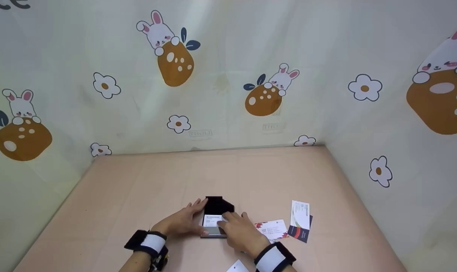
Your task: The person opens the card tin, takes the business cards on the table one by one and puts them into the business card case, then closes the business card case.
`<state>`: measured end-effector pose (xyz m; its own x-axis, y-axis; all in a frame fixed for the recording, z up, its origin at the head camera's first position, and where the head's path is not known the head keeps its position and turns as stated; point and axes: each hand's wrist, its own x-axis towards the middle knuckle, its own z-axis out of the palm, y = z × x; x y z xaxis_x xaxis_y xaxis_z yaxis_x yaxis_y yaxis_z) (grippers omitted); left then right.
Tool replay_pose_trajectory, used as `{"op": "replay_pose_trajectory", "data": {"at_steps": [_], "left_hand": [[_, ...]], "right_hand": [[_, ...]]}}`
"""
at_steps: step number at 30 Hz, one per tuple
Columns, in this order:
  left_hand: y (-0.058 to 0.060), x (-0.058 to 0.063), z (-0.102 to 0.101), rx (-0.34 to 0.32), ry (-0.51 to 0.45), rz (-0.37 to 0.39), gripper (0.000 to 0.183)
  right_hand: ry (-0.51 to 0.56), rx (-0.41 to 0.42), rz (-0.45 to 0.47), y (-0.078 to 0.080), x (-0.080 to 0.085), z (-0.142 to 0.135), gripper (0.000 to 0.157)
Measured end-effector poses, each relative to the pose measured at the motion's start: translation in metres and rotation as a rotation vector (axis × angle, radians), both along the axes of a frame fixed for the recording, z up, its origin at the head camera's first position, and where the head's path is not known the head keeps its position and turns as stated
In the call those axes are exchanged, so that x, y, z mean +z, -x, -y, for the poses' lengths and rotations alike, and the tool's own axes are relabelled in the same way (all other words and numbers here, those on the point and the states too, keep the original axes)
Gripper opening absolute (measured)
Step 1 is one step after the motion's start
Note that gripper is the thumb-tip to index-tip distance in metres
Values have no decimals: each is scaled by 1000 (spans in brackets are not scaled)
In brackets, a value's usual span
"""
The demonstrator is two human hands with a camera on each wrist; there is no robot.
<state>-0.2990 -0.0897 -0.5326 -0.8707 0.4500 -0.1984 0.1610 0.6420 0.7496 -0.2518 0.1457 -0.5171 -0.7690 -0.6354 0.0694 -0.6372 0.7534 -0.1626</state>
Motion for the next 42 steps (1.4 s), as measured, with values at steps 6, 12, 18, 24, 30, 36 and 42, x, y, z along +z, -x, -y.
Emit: {"op": "replay_pose_trajectory", "data": {"at_steps": [6, 12, 18, 24, 30, 36, 42], "left_hand": [[-1, -2, -1, 12, -2, 2, 109], [-1, 0, -1, -16, 2, -36, 109], [1, 0, 0, -4, 6, -25, 109], [-1, 0, 0, 0, 2, -21, 109], [-1, 0, 0, -4, 11, -29, 108], [-1, -1, -1, -2, 6, -17, 108], [-1, 2, 0, 12, 23, -3, 108]], "right_hand": [[12, -9, 29, -8, -1, 1, 49], [23, 5, -49, -13, -3, 3, 52], [16, 12, -79, -16, -6, 3, 51], [68, 24, -39, -19, -4, -2, 46], [115, 83, 27, -30, 1, -13, 64], [61, 129, 189, -47, 7, -23, 86], [42, 181, 184, -58, 12, -30, 83]]}}
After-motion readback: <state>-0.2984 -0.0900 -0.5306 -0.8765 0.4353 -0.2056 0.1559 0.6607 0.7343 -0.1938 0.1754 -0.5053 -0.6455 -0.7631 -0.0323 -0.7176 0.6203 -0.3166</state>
